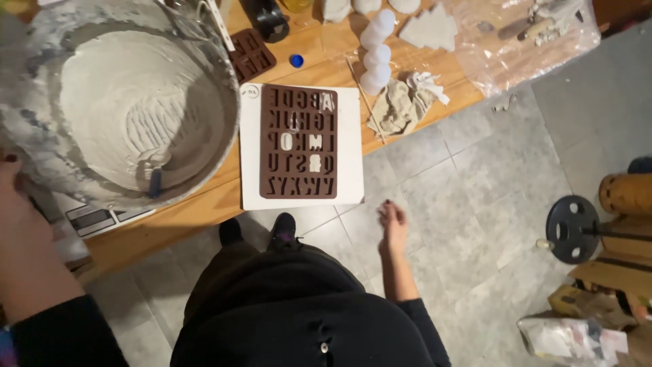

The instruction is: Mixing craft paste and carefully filling alphabet molds using a spoon and a stick.

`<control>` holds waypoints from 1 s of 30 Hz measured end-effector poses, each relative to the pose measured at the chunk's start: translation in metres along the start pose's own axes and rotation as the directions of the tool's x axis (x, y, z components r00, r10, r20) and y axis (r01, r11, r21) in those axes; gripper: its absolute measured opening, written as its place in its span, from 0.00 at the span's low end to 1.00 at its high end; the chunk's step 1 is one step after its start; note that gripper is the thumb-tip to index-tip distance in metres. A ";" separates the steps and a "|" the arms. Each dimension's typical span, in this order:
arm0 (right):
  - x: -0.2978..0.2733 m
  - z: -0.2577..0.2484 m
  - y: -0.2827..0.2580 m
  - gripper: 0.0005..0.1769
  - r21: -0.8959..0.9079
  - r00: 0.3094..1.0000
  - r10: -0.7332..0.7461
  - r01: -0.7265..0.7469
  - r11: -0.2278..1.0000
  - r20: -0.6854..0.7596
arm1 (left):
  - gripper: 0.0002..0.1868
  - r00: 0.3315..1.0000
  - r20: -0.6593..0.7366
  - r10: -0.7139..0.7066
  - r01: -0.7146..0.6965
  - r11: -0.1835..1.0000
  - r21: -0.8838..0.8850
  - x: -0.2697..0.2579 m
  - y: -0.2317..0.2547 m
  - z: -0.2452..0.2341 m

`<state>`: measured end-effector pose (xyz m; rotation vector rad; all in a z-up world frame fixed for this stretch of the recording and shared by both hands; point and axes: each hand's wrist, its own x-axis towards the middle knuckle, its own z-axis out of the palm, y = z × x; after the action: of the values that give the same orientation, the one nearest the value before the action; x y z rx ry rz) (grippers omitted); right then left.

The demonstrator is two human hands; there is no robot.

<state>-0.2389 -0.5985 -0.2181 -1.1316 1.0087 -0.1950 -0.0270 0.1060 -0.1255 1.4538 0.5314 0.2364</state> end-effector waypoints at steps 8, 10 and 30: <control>-0.111 0.162 -0.137 0.06 -0.115 0.718 -0.513 0.626 0.771 0.471 | 0.23 0.960 0.100 0.262 -0.250 0.961 -0.117 0.011 0.017 0.022; -0.163 0.220 -0.153 0.05 -0.201 0.620 -0.510 0.730 0.653 0.596 | 0.23 0.962 0.176 0.209 -0.178 0.968 -0.177 0.023 0.032 0.037; -0.246 0.452 -0.071 0.15 -0.591 0.661 0.332 0.751 -0.295 0.673 | 0.37 0.938 0.301 0.172 -0.057 0.934 -0.354 -0.043 0.095 0.094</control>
<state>-0.0154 -0.1861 0.0063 -2.7819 -0.2276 0.9903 -0.0035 0.0155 -0.0211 1.1533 0.1213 0.1644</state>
